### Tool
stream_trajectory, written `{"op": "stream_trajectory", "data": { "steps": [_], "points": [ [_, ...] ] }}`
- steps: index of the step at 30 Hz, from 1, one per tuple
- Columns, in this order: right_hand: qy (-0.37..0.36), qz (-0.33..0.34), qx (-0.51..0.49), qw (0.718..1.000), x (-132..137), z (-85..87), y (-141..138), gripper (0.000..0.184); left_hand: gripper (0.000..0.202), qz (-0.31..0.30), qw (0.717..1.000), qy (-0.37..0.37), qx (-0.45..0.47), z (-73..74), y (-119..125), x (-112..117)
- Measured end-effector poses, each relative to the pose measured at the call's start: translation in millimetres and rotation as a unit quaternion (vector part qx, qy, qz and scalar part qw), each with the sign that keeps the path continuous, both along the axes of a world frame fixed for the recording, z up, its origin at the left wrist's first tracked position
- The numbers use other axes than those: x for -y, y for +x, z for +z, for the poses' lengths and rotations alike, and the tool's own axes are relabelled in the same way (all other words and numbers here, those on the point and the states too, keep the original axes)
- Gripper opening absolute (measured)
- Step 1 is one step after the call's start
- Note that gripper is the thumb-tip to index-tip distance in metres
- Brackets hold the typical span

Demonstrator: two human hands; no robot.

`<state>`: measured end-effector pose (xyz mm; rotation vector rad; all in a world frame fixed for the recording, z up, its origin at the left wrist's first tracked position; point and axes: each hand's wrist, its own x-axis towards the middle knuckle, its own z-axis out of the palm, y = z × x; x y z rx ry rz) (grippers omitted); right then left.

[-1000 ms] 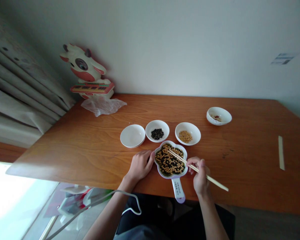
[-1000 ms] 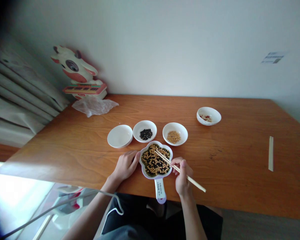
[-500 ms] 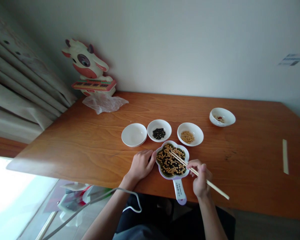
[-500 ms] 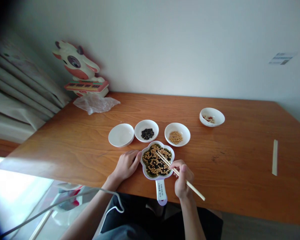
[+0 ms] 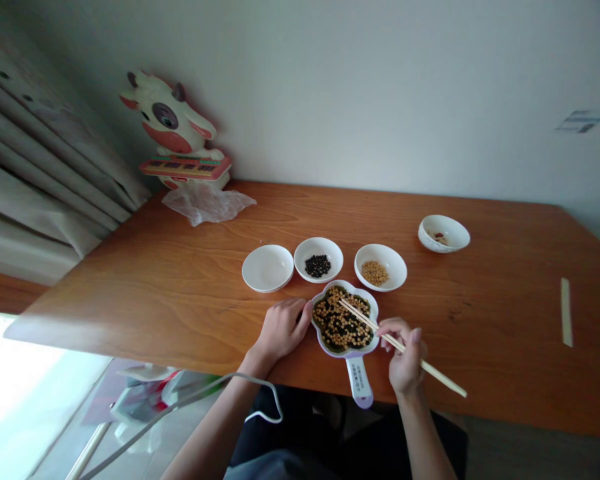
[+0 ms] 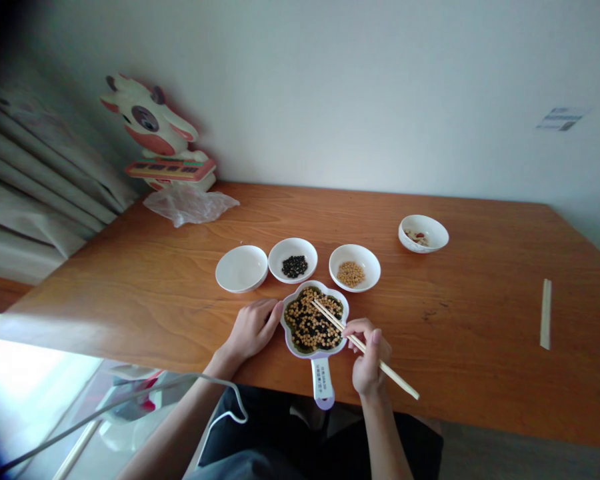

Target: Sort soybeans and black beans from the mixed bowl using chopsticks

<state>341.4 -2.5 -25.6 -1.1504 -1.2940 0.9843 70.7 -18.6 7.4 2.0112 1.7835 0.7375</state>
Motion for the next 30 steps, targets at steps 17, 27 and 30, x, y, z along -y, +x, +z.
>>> {"op": "stream_trajectory", "data": {
  "steps": [17,27,30],
  "points": [
    [0.012,0.025,0.053,0.998,1.3,0.4,-2.1,0.077,0.046,0.005,1.0,0.001,0.001,1.1,0.6,0.0],
    [0.032,-0.001,0.047,0.998,0.9,-2.8,0.9,0.078,0.045,0.006,1.0,0.001,0.001,0.7,0.7,-0.1],
    [0.031,-0.011,0.032,0.999,1.2,-1.5,0.7,0.081,0.045,0.007,1.0,0.001,0.002,0.3,0.8,-0.1]
  ]
}}
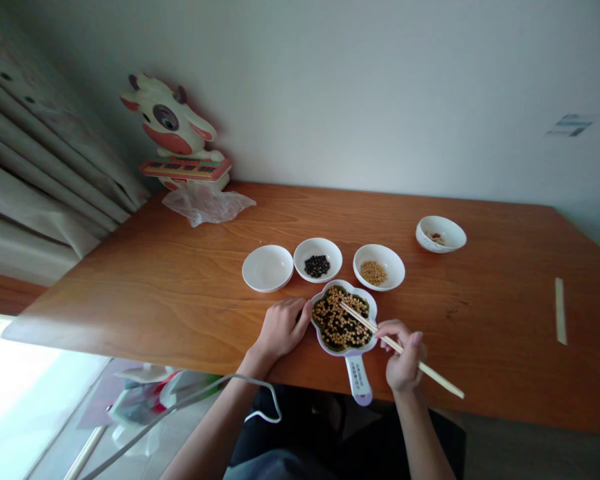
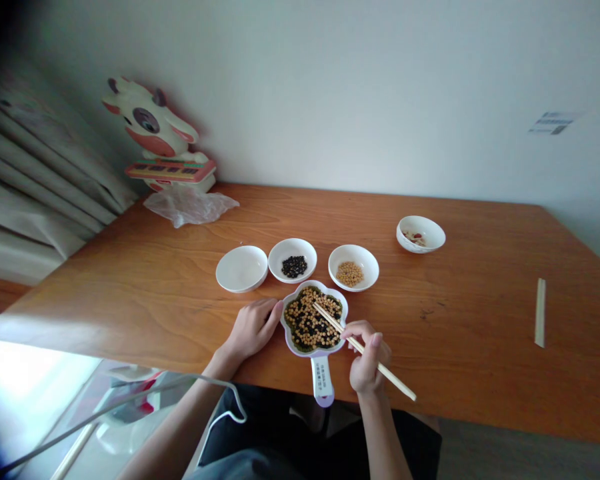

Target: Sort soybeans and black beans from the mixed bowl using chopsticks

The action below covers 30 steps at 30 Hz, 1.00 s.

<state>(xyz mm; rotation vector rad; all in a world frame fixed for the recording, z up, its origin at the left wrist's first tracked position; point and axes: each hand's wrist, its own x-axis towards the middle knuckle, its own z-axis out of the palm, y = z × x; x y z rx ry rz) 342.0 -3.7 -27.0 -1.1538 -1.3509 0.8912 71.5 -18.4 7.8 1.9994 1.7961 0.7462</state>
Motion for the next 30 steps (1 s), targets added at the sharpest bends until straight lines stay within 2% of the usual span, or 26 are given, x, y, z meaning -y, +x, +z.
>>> {"op": "stream_trajectory", "data": {
  "steps": [5,8,11,14,15,18,21,26,29,30],
  "points": [
    [-0.008,0.0,-0.021,1.0,3,8.2,-2,0.081,0.047,0.001,1.0,0.0,0.004,-0.3,1,0],
    [-0.015,0.016,-0.028,0.999,-5,21.5,1,0.082,0.047,0.0,1.0,0.001,0.005,-0.3,1,0],
    [-0.031,0.063,-0.022,0.997,-31,48.0,9,0.082,0.045,-0.002,1.0,0.001,0.004,-0.7,0,0],
    [-0.039,0.115,0.0,0.993,-71,89.0,12,0.073,0.044,-0.005,1.0,-0.001,0.002,-1.7,-1,0],
    [-0.028,0.152,0.037,0.987,-84,104.5,10,0.071,0.044,-0.006,1.0,-0.001,0.002,-2.0,-1,0],
    [0.005,0.238,0.141,0.961,-117,147.3,-3,0.067,0.043,-0.005,1.0,0.0,0.003,-3.0,-1,0],
    [0.013,0.314,0.271,0.91,-134,172.5,-23,0.062,0.043,-0.005,1.0,0.002,0.005,-3.6,-1,-1],
    [0.047,0.366,0.329,0.869,-134,180.4,-49,0.061,0.044,0.003,1.0,0.006,0.006,-3.9,0,-1],
    [0.067,0.37,0.367,0.851,-127,185.6,-54,0.061,0.044,0.007,1.0,0.009,0.004,-4.3,0,-1],
    [0.062,0.385,0.395,0.832,-124,188.2,-54,0.059,0.044,0.008,1.0,0.009,0.004,-4.6,0,-1]
  ]
}}
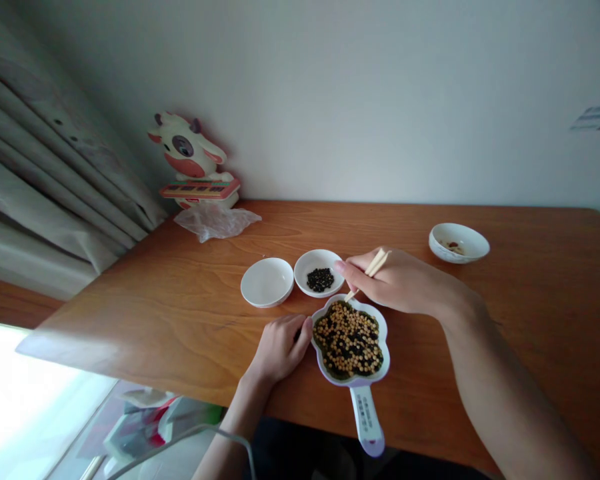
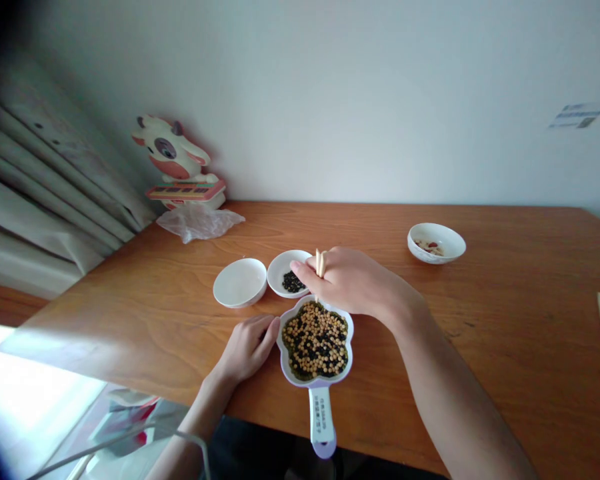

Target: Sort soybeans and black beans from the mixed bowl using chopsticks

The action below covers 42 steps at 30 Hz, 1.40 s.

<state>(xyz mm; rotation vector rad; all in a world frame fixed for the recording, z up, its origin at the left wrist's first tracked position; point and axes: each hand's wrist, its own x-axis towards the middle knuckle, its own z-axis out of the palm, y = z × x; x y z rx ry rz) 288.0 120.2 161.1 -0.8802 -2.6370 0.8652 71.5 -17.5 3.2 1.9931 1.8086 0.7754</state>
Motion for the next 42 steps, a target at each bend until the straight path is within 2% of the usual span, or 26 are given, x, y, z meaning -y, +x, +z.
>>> {"op": "stream_trajectory", "data": {
  "steps": [5,10,15,20,27,33,42],
  "points": [
    [0.023,0.02,0.084,0.996,8,8.6,7,0.058,0.043,0.008,1.0,-0.008,-0.002,-0.8,0,2],
    [0.015,0.005,0.073,0.997,3,10.4,14,0.064,0.043,0.013,1.0,-0.02,-0.001,0.4,0,3],
    [-0.016,-0.048,0.042,0.998,-1,6.3,14,0.078,0.043,0.014,1.0,-0.021,-0.003,1.2,0,5],
    [-0.051,-0.005,0.02,0.998,-3,-0.6,9,0.083,0.041,0.017,1.0,-0.008,-0.012,-0.1,3,7],
    [-0.046,0.025,0.046,0.998,-3,-5.4,6,0.079,0.039,0.055,0.998,0.022,-0.015,-0.2,13,14],
    [-0.041,0.05,0.038,0.997,-1,-13.6,8,0.072,0.039,0.048,0.999,0.017,-0.018,0.2,12,16],
    [0.017,0.082,0.041,0.996,-4,-15.4,5,0.062,0.039,0.043,0.999,0.004,-0.008,0.5,12,16]
  ]
}}
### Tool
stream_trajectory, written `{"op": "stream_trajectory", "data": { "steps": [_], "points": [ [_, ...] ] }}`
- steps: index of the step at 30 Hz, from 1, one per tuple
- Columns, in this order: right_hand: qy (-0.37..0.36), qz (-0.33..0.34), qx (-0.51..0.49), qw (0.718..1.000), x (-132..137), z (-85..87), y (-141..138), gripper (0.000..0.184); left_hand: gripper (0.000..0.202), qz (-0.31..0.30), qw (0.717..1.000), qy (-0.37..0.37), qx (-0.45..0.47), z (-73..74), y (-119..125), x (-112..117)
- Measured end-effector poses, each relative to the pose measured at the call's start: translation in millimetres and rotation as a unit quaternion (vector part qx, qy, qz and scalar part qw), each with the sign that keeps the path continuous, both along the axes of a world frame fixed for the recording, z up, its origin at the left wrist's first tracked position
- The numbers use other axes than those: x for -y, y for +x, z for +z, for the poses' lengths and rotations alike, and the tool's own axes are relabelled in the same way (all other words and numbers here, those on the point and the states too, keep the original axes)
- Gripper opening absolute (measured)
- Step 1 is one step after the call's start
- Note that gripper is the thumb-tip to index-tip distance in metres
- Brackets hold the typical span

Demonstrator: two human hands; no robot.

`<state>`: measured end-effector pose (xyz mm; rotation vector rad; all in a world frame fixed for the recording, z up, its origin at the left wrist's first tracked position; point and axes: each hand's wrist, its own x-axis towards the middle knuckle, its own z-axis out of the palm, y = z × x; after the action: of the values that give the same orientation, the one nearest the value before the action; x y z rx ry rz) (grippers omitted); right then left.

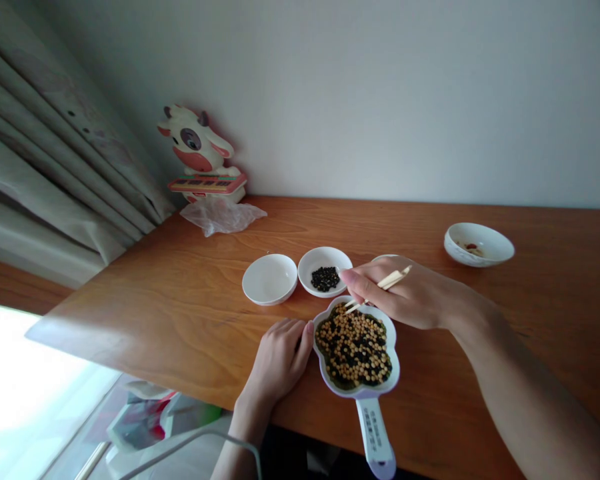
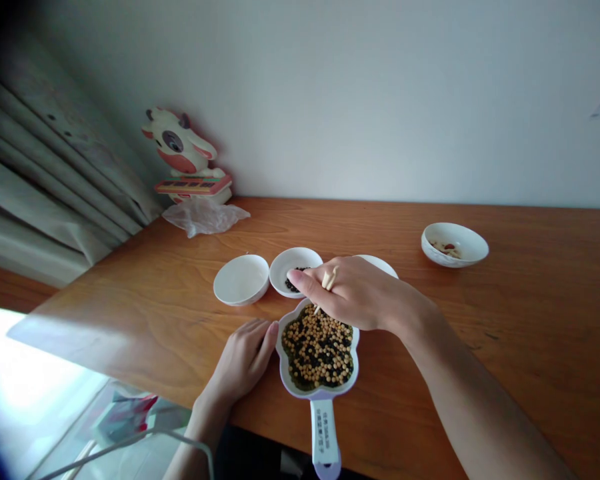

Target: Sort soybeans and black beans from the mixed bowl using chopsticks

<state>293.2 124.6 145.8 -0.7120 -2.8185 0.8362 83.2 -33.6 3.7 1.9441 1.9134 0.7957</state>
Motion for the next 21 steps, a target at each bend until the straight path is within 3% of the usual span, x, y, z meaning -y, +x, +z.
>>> {"op": "stream_trajectory", "data": {
  "steps": [21],
  "points": [
    [0.006,0.006,0.023,1.0,-0.1,-7.3,-4.7,0.057,0.039,-0.007,1.0,-0.01,0.008,0.3,-1.4,-0.1]
  ]
}}
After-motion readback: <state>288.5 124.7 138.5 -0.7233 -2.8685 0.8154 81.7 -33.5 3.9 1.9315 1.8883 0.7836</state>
